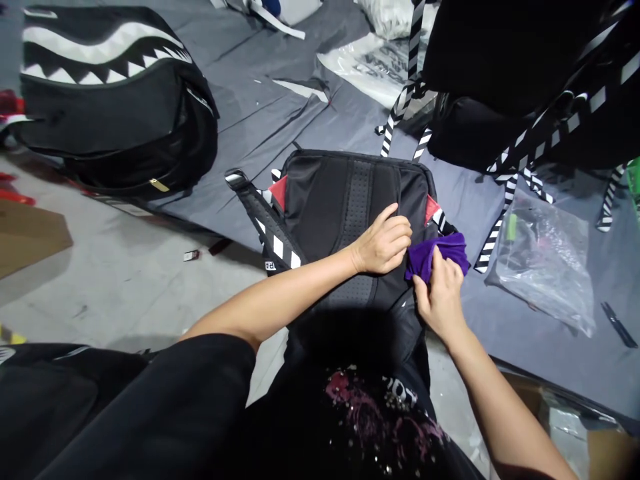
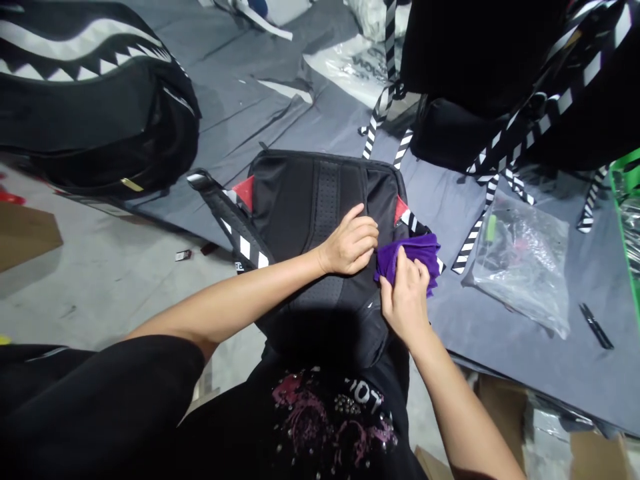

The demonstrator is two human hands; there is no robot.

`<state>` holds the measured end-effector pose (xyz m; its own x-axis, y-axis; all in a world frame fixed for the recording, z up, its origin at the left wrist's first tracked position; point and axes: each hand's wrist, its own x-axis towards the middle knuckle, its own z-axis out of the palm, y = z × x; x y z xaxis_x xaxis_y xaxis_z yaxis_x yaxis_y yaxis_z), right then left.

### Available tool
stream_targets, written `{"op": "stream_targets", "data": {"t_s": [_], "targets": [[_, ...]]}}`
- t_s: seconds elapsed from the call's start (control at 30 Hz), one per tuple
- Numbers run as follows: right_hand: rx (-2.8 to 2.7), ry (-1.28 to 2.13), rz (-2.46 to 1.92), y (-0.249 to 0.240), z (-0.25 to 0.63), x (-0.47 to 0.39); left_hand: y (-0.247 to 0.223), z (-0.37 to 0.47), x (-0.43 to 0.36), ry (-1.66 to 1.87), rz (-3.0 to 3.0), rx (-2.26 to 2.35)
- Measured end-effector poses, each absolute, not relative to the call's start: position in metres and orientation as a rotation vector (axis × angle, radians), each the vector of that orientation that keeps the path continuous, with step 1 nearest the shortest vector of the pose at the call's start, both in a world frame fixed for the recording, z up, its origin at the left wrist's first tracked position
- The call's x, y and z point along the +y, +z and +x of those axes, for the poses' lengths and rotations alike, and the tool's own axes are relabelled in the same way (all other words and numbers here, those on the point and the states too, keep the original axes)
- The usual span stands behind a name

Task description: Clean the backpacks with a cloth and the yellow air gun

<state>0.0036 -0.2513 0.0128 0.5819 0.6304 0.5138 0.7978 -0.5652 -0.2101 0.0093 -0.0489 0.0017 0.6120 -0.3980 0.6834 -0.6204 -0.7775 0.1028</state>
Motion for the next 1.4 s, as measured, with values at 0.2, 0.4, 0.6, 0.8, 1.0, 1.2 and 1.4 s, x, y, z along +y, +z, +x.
{"op": "stream_targets", "data": {"t_s": [0.2, 0.4, 0.6, 0.8, 1.0, 1.2, 1.4], "targets": [[-1.143, -0.497, -2.428, 0.015, 0.002, -0.249, -0.003, 0.013, -0.049, 1.043, 2.47, -0.813], [-1.128, -0.489, -2.455, 0.014, -0.001, -0.248, -0.004, 0.014, -0.049, 1.037, 2.445, -0.804], [-1.144, -0.332, -2.44, 0.018, -0.008, -0.276, -0.003, 0.013, -0.05, 1.074, 2.449, -0.829], [-1.008, -0.185, -2.236, 0.035, 0.019, -0.274, -0.001, 0.013, -0.049, 1.102, 2.444, -0.8], [-1.178, -0.111, -2.217, 0.049, 0.046, -0.264, -0.002, 0.014, -0.049, 1.088, 2.454, -0.792], [-1.029, -0.353, -2.487, 0.04, 0.063, -0.257, -0.003, 0.016, -0.048, 1.156, 2.412, -0.792], [-0.871, -0.177, -2.589, 0.025, 0.082, -0.235, -0.007, 0.018, -0.046, 1.024, 2.435, -0.737]]}}
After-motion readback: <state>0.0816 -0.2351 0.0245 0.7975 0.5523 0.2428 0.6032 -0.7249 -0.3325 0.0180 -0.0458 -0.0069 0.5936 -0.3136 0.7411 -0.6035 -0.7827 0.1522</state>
